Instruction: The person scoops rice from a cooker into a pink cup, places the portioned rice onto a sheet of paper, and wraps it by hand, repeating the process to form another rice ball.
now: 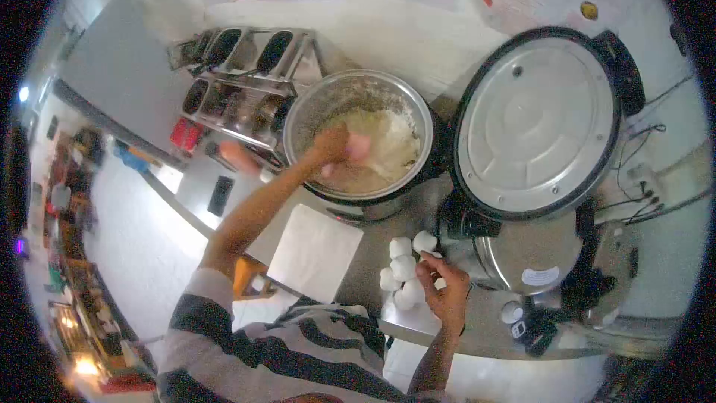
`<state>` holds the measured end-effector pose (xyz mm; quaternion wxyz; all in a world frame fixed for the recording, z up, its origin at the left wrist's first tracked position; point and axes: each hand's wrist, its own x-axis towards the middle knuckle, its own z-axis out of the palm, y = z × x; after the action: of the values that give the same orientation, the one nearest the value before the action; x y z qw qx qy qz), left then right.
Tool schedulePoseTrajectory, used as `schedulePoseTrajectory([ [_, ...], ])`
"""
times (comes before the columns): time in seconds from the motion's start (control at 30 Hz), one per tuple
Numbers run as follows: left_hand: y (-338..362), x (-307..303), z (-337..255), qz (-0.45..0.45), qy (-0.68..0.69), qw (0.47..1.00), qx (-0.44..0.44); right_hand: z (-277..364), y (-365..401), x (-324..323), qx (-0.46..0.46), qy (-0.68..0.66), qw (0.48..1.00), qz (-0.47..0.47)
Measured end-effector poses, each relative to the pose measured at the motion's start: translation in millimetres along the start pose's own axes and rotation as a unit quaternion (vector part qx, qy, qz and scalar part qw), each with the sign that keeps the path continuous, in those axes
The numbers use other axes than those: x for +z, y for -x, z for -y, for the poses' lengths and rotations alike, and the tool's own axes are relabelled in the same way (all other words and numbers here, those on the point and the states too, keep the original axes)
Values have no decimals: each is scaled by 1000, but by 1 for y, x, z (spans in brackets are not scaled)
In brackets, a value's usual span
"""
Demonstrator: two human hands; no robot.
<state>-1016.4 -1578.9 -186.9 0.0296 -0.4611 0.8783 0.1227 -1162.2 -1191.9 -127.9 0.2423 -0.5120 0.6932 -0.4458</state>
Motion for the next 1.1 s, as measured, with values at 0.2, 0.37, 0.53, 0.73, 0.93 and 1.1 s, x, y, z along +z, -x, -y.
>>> schedulePoseTrajectory([
  [0.2, 74, -65, 27, -124, 628, 764, 78, 66, -120, 29, -79, 58, 995, -19],
  [0.37, 188, -66, 39, -222, 742, 632, -10, 12, -250, 137, -72, 471, 862, 173],
  [0.53, 282, 4, 102, -213, 787, 555, -163, -35, -301, 190, -11, 518, 801, 301],
  [0.73, 319, 64, 124, -195, 777, 559, -213, -48, -340, 166, -105, 339, 915, 191],
  [0.93, 268, 64, 106, -115, 836, 499, -197, 25, -351, 101, -83, 676, 685, 259],
  [1.1, 197, 58, 65, -154, 802, 566, -113, -15, -327, 89, -89, 666, 664, 328],
])
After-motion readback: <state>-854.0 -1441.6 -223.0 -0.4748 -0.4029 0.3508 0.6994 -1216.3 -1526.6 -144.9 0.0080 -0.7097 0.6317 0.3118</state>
